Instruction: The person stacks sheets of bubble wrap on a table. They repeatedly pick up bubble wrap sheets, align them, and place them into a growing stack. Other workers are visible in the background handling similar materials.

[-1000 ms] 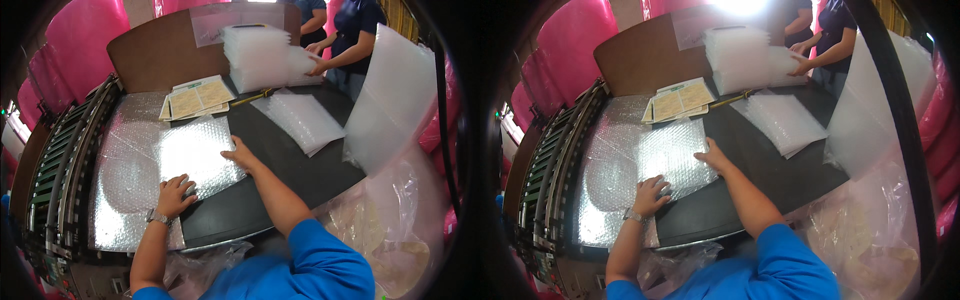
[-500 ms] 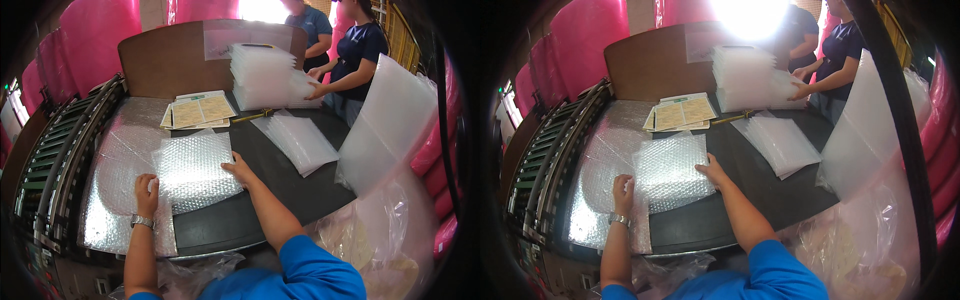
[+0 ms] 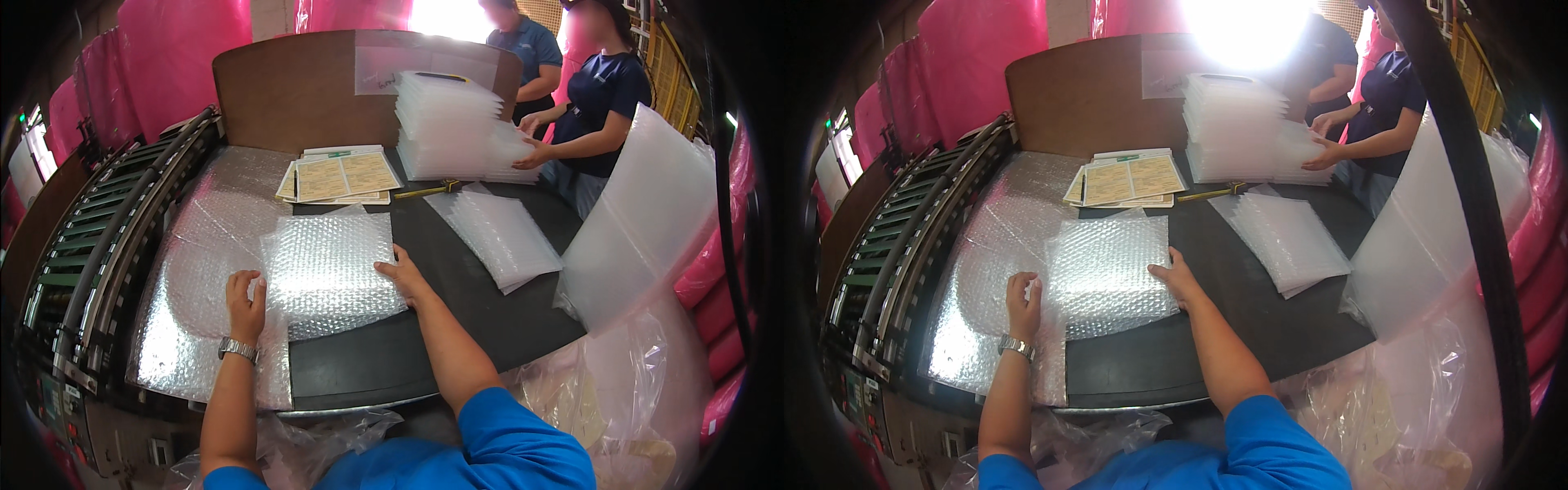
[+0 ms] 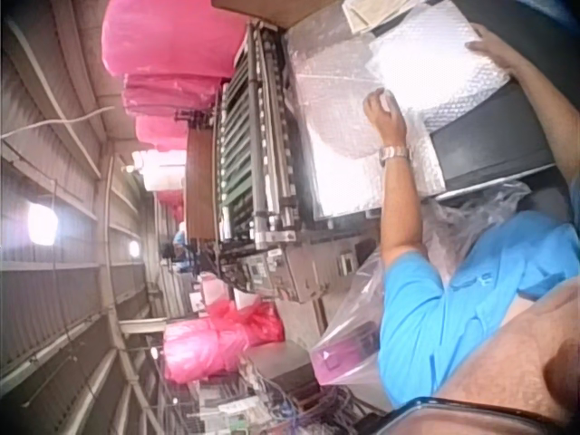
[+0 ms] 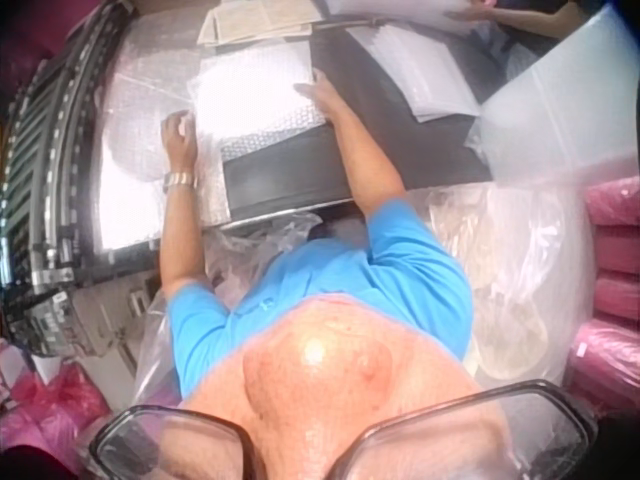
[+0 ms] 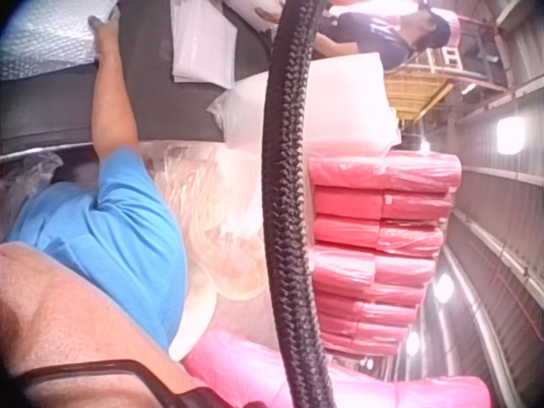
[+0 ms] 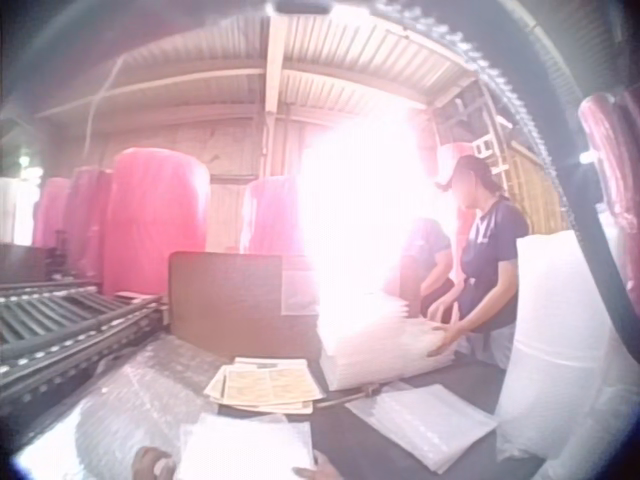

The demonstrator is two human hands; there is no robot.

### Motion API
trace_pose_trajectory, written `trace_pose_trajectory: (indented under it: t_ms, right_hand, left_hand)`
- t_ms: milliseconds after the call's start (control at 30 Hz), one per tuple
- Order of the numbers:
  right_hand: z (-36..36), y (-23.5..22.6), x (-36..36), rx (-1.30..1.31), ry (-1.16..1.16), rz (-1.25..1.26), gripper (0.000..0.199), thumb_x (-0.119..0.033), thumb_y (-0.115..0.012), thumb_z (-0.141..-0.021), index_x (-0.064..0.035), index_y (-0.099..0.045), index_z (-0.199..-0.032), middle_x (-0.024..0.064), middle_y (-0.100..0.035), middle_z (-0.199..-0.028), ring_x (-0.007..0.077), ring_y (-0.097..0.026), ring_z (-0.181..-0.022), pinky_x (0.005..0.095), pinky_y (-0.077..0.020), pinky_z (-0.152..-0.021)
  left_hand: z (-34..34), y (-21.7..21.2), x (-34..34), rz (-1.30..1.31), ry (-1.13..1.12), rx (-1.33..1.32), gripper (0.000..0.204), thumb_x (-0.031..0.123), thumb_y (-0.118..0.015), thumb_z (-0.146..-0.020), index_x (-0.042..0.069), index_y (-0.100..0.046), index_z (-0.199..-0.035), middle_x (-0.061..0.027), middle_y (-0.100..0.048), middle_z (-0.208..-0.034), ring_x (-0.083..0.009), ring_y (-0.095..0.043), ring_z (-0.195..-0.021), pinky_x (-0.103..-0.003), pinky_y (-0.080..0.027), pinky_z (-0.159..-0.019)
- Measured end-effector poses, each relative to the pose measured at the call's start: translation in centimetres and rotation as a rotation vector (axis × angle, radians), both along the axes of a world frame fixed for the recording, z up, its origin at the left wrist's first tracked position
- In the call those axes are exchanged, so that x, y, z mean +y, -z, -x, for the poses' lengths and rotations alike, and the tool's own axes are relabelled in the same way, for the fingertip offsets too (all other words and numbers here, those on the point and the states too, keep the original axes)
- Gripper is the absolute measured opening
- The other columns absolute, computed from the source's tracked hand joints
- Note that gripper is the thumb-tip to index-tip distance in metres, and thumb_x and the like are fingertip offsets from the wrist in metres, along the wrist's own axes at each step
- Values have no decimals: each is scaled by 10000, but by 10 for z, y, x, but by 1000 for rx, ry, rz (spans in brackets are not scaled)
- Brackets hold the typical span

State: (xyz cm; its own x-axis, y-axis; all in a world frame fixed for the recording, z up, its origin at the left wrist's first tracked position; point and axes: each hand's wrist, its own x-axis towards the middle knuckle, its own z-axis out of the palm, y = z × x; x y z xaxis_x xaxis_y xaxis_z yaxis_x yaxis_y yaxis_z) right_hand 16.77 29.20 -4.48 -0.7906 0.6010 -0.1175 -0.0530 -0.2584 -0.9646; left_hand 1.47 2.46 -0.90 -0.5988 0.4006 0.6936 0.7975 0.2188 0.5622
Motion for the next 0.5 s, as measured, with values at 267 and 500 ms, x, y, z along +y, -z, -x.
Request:
trace_pose_trajectory:
  t_ms: [267,500]
  right_hand:
    - [-3,-8,-5,4,-18,17,797,-82,-635,-769,-21,-119,-1373,245,-412,-1235,292,-512,-1029,370,-476,-791]
    - [-5,-12,-7,-8,-14,5,797,-69,-628,-772,-26,-108,-1375,245,-416,-1228,290,-521,-1016,374,-492,-761]
  left_hand:
    - [4,4,-1,-16,-16,68,159,142,-549,-823,20,-576,-920,-127,-545,-937,-266,-513,-885,-347,-409,-783]
    - [2,2,0,-10,3,-9,187,180,-553,-828,19,-576,-922,-137,-540,-951,-290,-500,-922,-371,-393,-824]
